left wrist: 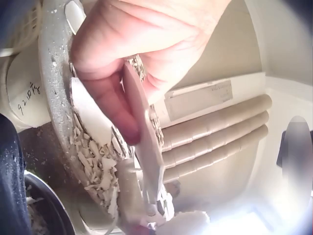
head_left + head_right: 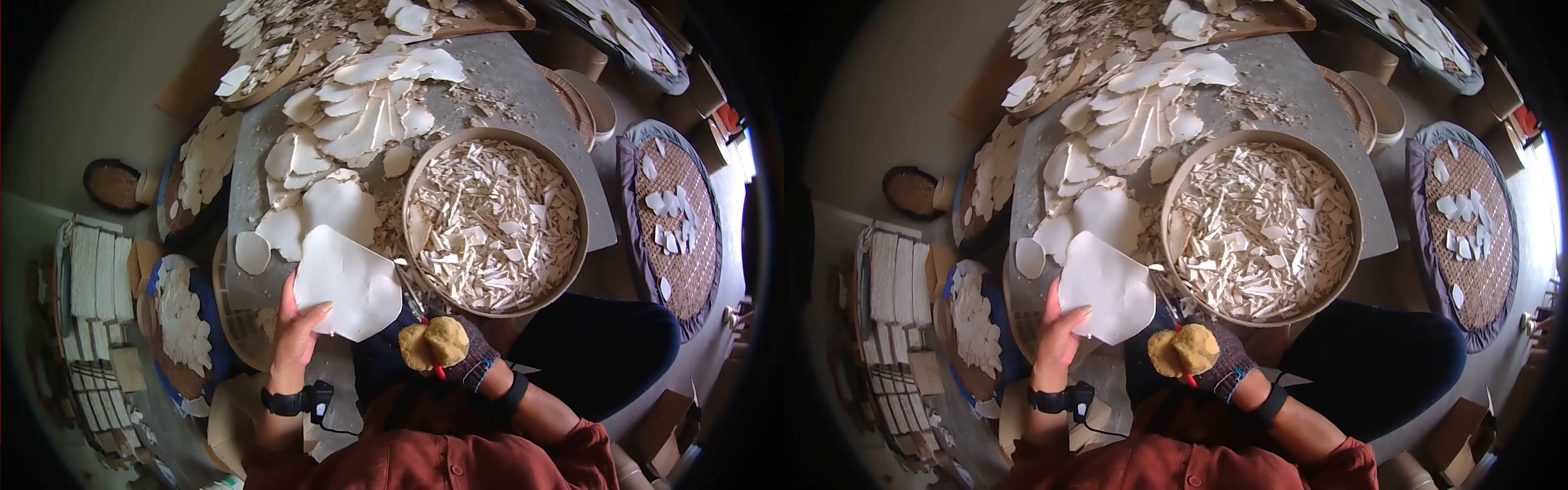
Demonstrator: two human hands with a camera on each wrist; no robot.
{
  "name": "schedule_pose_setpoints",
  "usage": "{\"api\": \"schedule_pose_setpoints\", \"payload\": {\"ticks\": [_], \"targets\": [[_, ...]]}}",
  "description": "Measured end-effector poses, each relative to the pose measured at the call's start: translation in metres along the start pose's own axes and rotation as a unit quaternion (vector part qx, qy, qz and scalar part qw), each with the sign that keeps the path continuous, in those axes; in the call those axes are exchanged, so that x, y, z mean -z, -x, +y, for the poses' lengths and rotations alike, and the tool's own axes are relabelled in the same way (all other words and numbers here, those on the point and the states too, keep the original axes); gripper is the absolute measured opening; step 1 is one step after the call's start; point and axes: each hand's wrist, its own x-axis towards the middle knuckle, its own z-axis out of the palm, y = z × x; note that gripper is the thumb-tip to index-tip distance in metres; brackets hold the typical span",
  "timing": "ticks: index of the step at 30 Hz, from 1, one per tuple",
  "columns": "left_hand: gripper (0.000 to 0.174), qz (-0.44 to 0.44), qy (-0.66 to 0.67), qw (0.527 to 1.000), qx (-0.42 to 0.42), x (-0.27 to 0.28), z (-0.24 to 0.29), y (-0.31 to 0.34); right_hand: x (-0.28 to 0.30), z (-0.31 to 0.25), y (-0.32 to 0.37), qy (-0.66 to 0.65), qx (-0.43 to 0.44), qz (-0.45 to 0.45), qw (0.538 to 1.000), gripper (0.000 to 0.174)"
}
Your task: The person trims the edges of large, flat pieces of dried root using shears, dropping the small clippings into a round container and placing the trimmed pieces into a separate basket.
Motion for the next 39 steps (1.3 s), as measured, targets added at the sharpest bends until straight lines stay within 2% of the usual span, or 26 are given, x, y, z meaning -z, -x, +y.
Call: {"api": "schedule_pose_setpoints", "payload": {"ticks": [2,3,5,6,9,11,12,13,14,15,17,19,22,24,25,26,27,28,29,30,31,34,37,39], "targets": [[0.073,0.036,0.015,0.998,-0.048,0.005,-0.007,-0.009,0.009,-0.008,0.003,-0.076,-0.072,-0.051,0.993,0.028],[0.072,0.086,0.039,0.994,-0.057,0.008,-0.009,-0.01,-0.012,0.003,0.013,-0.146,-0.115,-0.013,0.982,0.028],[0.073,0.08,0.065,0.99,-0.096,0.0,-0.01,-0.008,-0.007,-0.016,0.003,-0.181,-0.141,-0.007,0.973,0.029],[0.073,0.075,0.078,0.988,-0.112,-0.003,-0.011,-0.007,0.016,-0.034,-0.002,0.001,-0.104,-0.057,0.993,0.024],[0.072,0.077,0.055,0.989,-0.115,-0.009,-0.01,0.004,-0.048,0.039,0.009,-0.195,-0.051,0.0,0.98,0.024],[0.07,0.061,0.038,0.991,-0.111,-0.007,-0.012,0.011,-0.033,0.028,0.006,-0.166,-0.027,0.031,0.985,0.028],[0.07,0.056,0.034,0.993,-0.101,-0.007,-0.013,0.015,-0.008,0.002,-0.003,-0.072,-0.02,0.04,0.996,0.031],[0.069,0.05,0.03,0.994,-0.091,-0.008,-0.013,0.02,-0.015,0.007,-0.003,-0.229,-0.077,0.05,0.969,0.033],[0.069,0.045,0.026,0.995,-0.082,-0.01,-0.014,0.024,-0.022,0.012,-0.002,-0.379,-0.13,0.078,0.913,0.035],[0.068,0.043,0.02,0.995,-0.084,-0.013,-0.016,0.028,-0.031,0.018,-0.005,-0.527,-0.212,0.114,0.815,0.038],[0.067,0.047,0.014,0.996,-0.07,-0.017,-0.019,0.035,-0.037,0.022,-0.008,-0.752,-0.209,0.111,0.615,0.04],[0.067,0.038,0.007,0.998,-0.058,-0.018,-0.019,0.039,-0.037,0.028,-0.014,-0.897,-0.047,0.031,0.439,0.04],[0.064,0.001,-0.01,0.999,-0.038,-0.014,-0.015,0.041,-0.036,0.028,-0.012,-0.911,0.005,0.023,0.413,0.037],[0.062,-0.022,-0.026,0.999,-0.017,-0.004,-0.015,0.038,-0.032,0.024,-0.009,-0.862,-0.084,0.055,0.496,0.03],[0.061,0.017,-0.011,0.998,-0.055,-0.005,-0.015,0.036,-0.025,0.019,-0.007,-0.757,-0.107,0.048,0.643,0.031],[0.059,0.056,0.004,0.994,-0.092,-0.01,-0.015,0.032,-0.016,0.011,-0.006,-0.626,-0.125,0.04,0.769,0.032],[0.058,0.096,0.018,0.987,-0.129,-0.012,-0.015,0.029,-0.016,0.01,-0.005,-0.508,-0.109,0.034,0.854,0.03],[0.058,0.123,0.013,0.982,-0.144,-0.009,-0.019,0.023,-0.015,0.008,-0.004,-0.377,-0.094,0.032,0.921,0.028],[0.057,0.149,0.01,0.976,-0.159,-0.004,-0.026,0.015,-0.02,0.011,-0.002,-0.273,-0.047,0.034,0.96,0.023],[0.057,0.175,0.007,0.969,-0.174,-0.002,-0.029,0.009,-0.023,0.013,-0.001,-0.164,-0.001,0.036,0.986,0.02],[0.059,0.165,-0.009,0.971,-0.17,-0.005,-0.025,0.007,-0.009,0.001,-0.003,-0.048,0.06,0.074,0.994,0.02],[0.063,0.11,-0.056,0.983,-0.136,0.001,-0.014,-0.002,0.001,-0.011,-0.006,-0.073,0.034,0.038,0.996,0.021],[0.067,0.085,-0.039,0.987,-0.131,0.008,-0.009,-0.011,-0.01,-0.002,-0.005,-0.109,0.035,0.044,0.993,0.022],[0.068,0.048,-0.075,0.989,-0.117,0.01,-0.002,-0.012,-0.013,0.0,-0.007,-0.157,0.053,0.049,0.985,0.022]]}}
